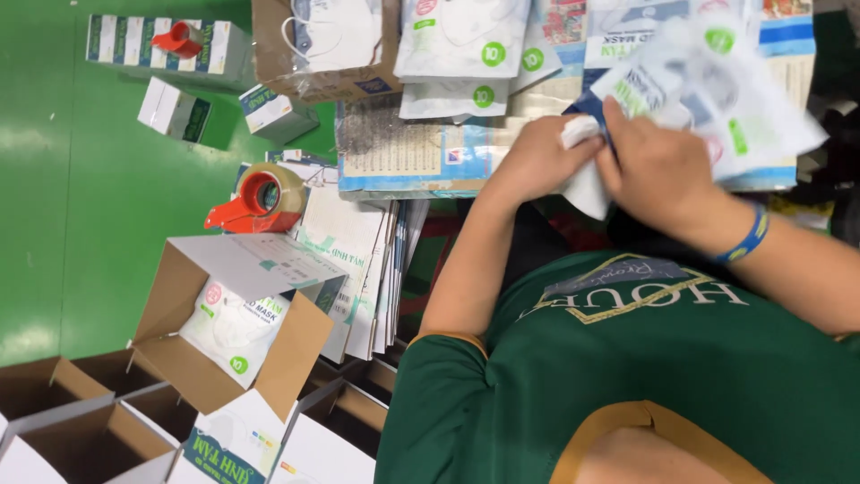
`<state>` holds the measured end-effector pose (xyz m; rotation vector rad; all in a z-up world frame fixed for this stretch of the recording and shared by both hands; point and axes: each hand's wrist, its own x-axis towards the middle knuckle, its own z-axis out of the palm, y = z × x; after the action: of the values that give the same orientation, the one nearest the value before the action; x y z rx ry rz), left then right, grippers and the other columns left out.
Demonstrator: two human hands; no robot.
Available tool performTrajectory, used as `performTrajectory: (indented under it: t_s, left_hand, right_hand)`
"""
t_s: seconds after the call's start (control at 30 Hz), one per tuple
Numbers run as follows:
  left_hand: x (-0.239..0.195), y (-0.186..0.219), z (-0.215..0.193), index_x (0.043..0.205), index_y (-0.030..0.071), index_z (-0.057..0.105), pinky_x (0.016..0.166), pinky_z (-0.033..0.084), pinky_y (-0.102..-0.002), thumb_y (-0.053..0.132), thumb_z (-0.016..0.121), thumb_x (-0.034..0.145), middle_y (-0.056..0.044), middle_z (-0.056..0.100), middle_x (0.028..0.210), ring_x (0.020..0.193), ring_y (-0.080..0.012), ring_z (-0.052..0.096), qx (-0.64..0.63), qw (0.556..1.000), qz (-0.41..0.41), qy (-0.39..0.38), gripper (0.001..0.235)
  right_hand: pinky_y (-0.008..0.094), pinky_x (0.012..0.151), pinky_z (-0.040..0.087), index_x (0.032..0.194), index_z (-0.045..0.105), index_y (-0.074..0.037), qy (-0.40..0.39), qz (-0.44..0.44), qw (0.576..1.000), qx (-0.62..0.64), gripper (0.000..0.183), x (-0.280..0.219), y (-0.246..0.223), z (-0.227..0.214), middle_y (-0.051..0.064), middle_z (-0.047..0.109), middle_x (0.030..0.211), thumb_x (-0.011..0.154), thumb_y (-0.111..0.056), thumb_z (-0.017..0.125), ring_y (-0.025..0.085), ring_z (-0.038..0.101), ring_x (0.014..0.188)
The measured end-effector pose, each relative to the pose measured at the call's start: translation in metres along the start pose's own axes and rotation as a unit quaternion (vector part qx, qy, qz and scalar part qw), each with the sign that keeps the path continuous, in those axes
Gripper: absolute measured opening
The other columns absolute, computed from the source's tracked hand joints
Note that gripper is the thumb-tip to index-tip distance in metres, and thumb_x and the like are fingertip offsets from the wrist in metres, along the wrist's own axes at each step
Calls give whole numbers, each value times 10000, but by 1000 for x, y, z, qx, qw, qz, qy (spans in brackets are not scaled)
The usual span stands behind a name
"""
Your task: The person gathers face masks from a conveyor belt, inserts them into a plastic pouch, and places the pouch into a cardboard box.
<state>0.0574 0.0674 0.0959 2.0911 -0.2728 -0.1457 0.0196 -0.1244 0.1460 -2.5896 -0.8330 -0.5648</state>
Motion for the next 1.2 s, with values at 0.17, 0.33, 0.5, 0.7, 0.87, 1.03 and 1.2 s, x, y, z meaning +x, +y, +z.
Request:
performTrajectory:
  t_s: [0.17, 0.33, 0.5, 0.7, 0.87, 1.03, 1.2]
  left_hand:
    - [4, -81, 106, 1223, -44, 650, 875, 577, -411, 84, 655, 975, -146, 729, 1104, 1007, -281, 696, -513, 854, -88, 18, 279]
    - [-44, -78, 147, 1429, 3, 515, 1037, 533, -421, 95, 513, 1053, -164, 627, 1335, 1199, -278, 648, -767, 617, -156, -74, 387]
    - [-88, -77, 177, 1424, 14, 535, 1043, 516, -408, 265, 519, 1047, -190, 637, 1349, 1211, -288, 648, -543, 832, -38, -101, 453]
    - [-102, -46, 133, 1376, 57, 600, 937, 539, -383, 535, 538, 963, -213, 712, 1247, 1103, -315, 701, -48, 931, 17, -362, 635]
    - [-114, 3, 68, 1280, 18, 651, 900, 543, -380, 285, 637, 988, -210, 711, 1134, 1011, -321, 690, -190, 951, 46, -240, 396]
    - [-122, 38, 36, 1138, 69, 722, 837, 547, -379, 203, 698, 1003, -118, 707, 989, 919, -288, 691, 67, 994, 81, 21, 192]
    - [-105, 126, -34, 1195, 24, 690, 870, 479, -431, 182, 747, 890, -137, 647, 1052, 973, -328, 607, 108, 941, 190, 257, 348]
  right_hand:
    - [410, 598, 494, 1503, 591, 58, -12, 33, 998, 46, 575, -20, -7, 14, 140, 646, 826, 958, -104, 679, 306, 630, 665]
    - [414, 645, 521, 1471, 596, 13, -39, 13, 987, 154, 553, -39, -25, 5, 167, 668, 894, 927, -72, 648, 322, 656, 717]
    - [354, 625, 575, 1283, 697, -90, -355, 8, 861, 365, 445, -35, -24, -34, 137, 741, 810, 844, -160, 718, 249, 700, 633]
    - [361, 882, 561, 1348, 654, -25, -321, -104, 886, 317, 712, -40, 36, -26, 180, 741, 1273, 755, -363, 860, 297, 729, 1098]
    - [320, 812, 622, 1248, 742, -161, -481, 70, 830, 273, 562, -8, 2, -55, 53, 809, 1141, 740, -353, 885, 195, 799, 951]
    - [319, 660, 614, 1135, 784, -115, -316, 121, 876, 343, 361, -25, 34, -24, 75, 839, 897, 801, -250, 808, 193, 792, 718]
    - [319, 571, 591, 1049, 786, -80, -239, 165, 878, 380, 255, -14, 34, -27, 70, 819, 813, 825, -201, 773, 164, 756, 663]
